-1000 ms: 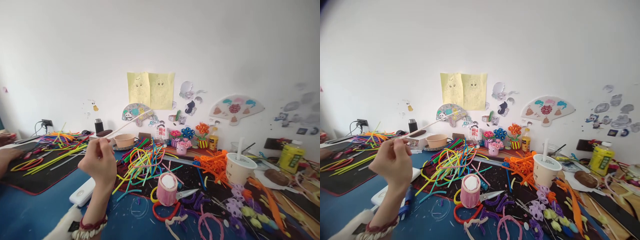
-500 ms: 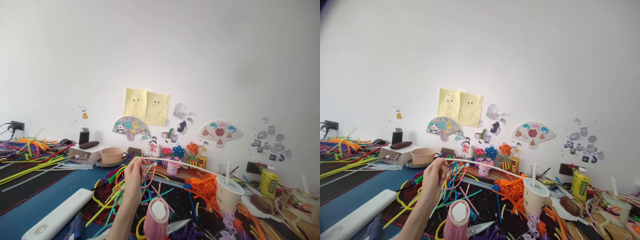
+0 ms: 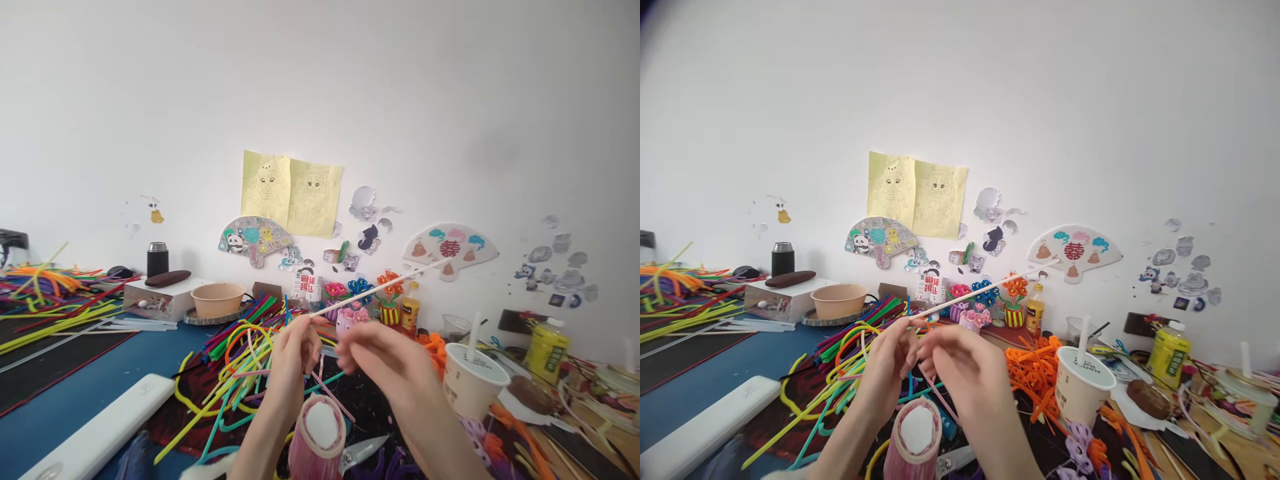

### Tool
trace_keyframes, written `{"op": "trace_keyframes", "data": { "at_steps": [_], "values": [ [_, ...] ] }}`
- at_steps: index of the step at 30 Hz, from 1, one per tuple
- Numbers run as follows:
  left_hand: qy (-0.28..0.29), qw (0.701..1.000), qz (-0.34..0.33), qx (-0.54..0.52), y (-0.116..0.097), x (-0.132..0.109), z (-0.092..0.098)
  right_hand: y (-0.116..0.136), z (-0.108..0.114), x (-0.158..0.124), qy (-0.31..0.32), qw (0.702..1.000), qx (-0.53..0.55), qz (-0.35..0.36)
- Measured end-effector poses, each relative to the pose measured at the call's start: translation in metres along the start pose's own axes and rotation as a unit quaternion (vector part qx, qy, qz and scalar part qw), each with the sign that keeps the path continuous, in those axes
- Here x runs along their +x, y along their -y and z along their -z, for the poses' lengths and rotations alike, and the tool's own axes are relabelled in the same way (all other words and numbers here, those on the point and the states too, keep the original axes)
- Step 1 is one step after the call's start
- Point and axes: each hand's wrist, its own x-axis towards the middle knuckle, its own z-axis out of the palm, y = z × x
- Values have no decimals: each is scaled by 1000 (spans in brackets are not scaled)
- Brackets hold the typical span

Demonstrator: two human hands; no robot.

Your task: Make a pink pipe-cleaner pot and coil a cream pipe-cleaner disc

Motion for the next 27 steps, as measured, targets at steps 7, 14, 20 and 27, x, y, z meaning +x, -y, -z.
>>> {"op": "trace_keyframes", "data": {
  "at_steps": [7,14,20,27],
  "values": [
    [31,995,-34,92,9,-10,-2,-32,-14,64,-41,995,36,-85],
    [48,970,-90,220,7,-11,6,-30,-4,63,45,995,39,-75],
    [-29,919,-205,336,2,-13,10,-30,-1,66,47,995,24,-88],
    [6,799,-374,470,10,-16,15,-28,0,64,86,991,8,-106]
  ]
}}
